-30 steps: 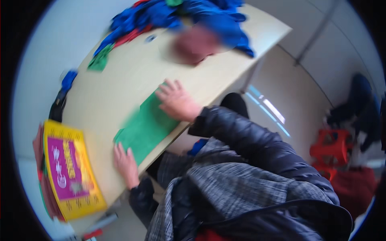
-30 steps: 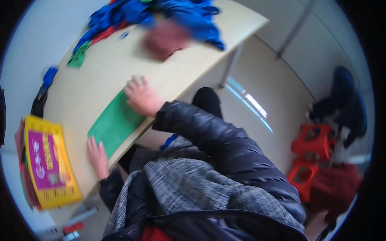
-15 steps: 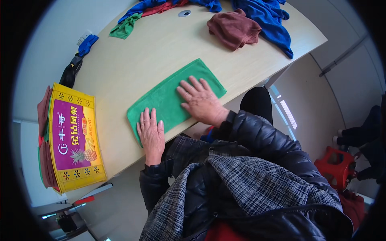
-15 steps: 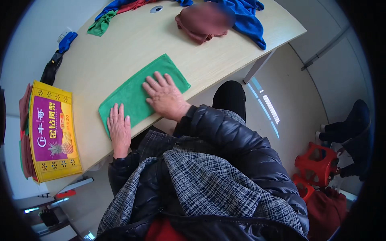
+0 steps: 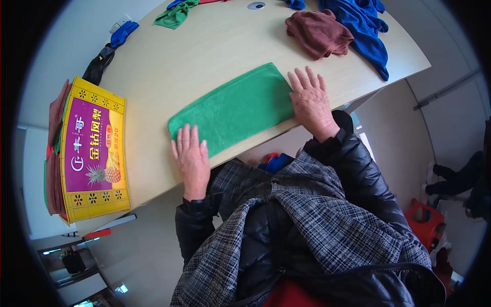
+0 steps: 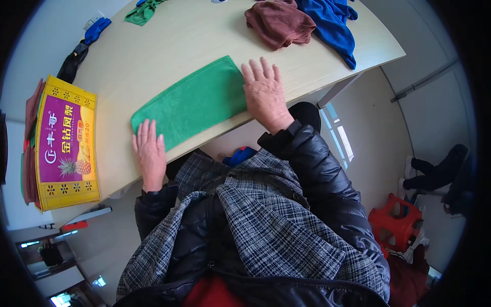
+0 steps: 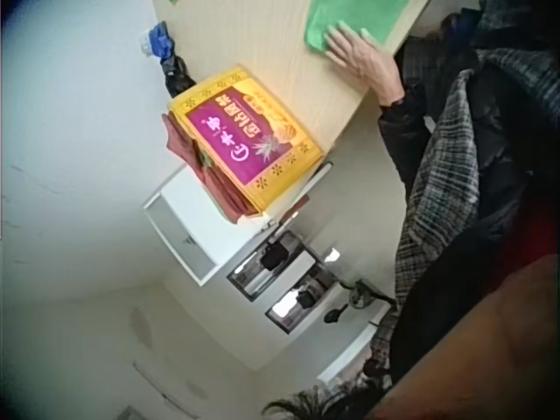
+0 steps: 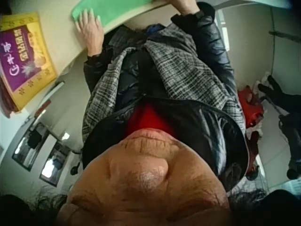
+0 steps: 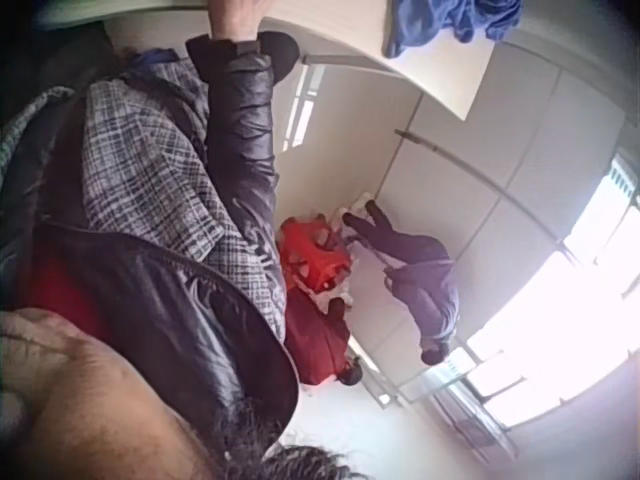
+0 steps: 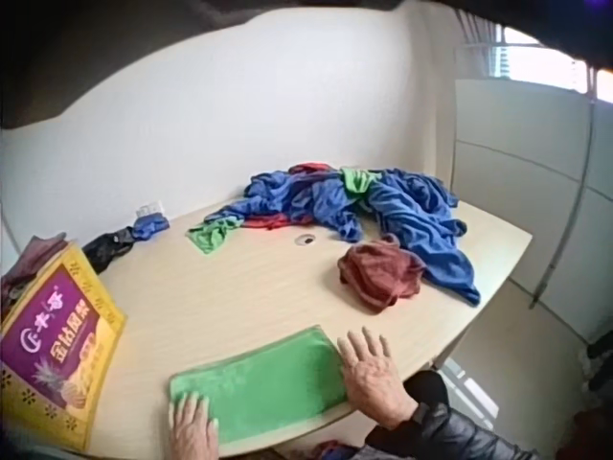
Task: Folding green cleaning cloths into squares on a work table.
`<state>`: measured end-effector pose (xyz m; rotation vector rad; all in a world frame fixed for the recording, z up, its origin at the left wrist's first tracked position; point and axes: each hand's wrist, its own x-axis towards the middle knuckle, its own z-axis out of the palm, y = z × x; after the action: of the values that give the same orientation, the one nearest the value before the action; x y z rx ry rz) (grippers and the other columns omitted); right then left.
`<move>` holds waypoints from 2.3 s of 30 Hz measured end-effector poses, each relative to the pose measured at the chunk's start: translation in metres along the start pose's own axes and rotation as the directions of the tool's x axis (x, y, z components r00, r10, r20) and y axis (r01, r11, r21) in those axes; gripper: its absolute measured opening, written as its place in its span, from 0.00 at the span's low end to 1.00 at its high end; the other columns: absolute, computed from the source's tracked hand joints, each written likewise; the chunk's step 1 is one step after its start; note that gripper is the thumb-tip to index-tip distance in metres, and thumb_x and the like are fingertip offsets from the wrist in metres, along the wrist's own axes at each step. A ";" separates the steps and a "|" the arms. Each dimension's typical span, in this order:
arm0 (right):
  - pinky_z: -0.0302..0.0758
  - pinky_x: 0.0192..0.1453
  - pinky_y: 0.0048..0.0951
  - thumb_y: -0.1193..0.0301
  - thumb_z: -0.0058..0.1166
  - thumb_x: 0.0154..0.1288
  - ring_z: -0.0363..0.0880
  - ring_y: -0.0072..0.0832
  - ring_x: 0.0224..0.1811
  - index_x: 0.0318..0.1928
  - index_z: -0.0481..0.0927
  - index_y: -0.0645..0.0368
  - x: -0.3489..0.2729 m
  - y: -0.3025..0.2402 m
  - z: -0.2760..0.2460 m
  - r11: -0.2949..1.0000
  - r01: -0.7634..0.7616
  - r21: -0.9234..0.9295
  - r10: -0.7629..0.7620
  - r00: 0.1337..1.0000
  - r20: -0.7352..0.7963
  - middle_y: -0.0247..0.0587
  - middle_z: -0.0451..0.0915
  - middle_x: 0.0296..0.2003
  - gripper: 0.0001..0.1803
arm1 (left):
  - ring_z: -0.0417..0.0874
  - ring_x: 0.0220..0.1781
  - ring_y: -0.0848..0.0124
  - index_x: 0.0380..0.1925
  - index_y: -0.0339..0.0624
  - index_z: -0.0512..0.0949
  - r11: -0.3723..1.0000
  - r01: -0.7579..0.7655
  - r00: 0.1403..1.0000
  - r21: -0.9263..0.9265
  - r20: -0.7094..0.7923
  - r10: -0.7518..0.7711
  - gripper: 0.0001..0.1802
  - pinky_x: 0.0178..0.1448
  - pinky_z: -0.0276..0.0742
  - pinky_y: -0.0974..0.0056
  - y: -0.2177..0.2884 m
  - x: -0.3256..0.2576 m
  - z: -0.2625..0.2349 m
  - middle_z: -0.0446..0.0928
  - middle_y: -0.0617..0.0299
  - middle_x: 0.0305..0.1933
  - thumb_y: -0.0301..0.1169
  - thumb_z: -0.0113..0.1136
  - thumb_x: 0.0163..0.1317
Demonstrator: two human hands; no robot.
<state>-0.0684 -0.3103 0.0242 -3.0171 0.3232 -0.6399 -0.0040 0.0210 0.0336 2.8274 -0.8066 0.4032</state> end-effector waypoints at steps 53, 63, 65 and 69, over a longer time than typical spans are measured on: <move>0.48 0.82 0.55 0.49 0.45 0.76 0.51 0.47 0.81 0.75 0.64 0.53 0.004 -0.053 0.011 0.972 0.132 0.194 -0.156 0.982 0.110 0.45 0.60 0.76 0.35 | 0.50 0.83 0.52 0.76 0.45 0.60 0.995 0.088 0.993 0.050 0.074 -0.091 0.36 0.82 0.44 0.42 -0.015 0.006 0.011 0.54 0.51 0.82 0.54 0.43 0.77; 0.49 0.81 0.57 0.50 0.45 0.76 0.52 0.48 0.80 0.74 0.64 0.54 0.002 -0.033 0.002 0.992 0.074 0.106 -0.091 0.982 0.167 0.46 0.61 0.76 0.34 | 0.48 0.84 0.55 0.77 0.44 0.57 0.977 0.201 0.964 0.069 0.164 -0.209 0.35 0.83 0.42 0.44 -0.030 -0.011 -0.001 0.52 0.53 0.83 0.51 0.40 0.79; 0.49 0.81 0.57 0.50 0.45 0.76 0.53 0.48 0.80 0.74 0.64 0.54 0.001 -0.046 0.004 0.982 0.131 0.136 -0.145 0.984 0.101 0.46 0.61 0.76 0.34 | 0.49 0.84 0.54 0.77 0.44 0.58 0.988 0.150 0.978 0.036 0.141 -0.153 0.34 0.83 0.42 0.43 -0.018 -0.005 -0.003 0.52 0.52 0.83 0.50 0.42 0.78; 0.49 0.81 0.57 0.50 0.45 0.76 0.53 0.47 0.80 0.74 0.65 0.55 0.003 -0.097 0.000 0.917 0.261 0.303 -0.298 0.951 0.083 0.46 0.62 0.75 0.34 | 0.51 0.83 0.53 0.75 0.43 0.62 1.000 -0.011 0.994 -0.001 0.110 0.011 0.33 0.83 0.43 0.41 0.021 0.008 0.011 0.53 0.52 0.82 0.47 0.47 0.76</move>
<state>-0.0469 -0.2162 0.0331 -2.8204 -0.1982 -0.4553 -0.0066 -0.0034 0.0271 2.8671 -0.8433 0.2497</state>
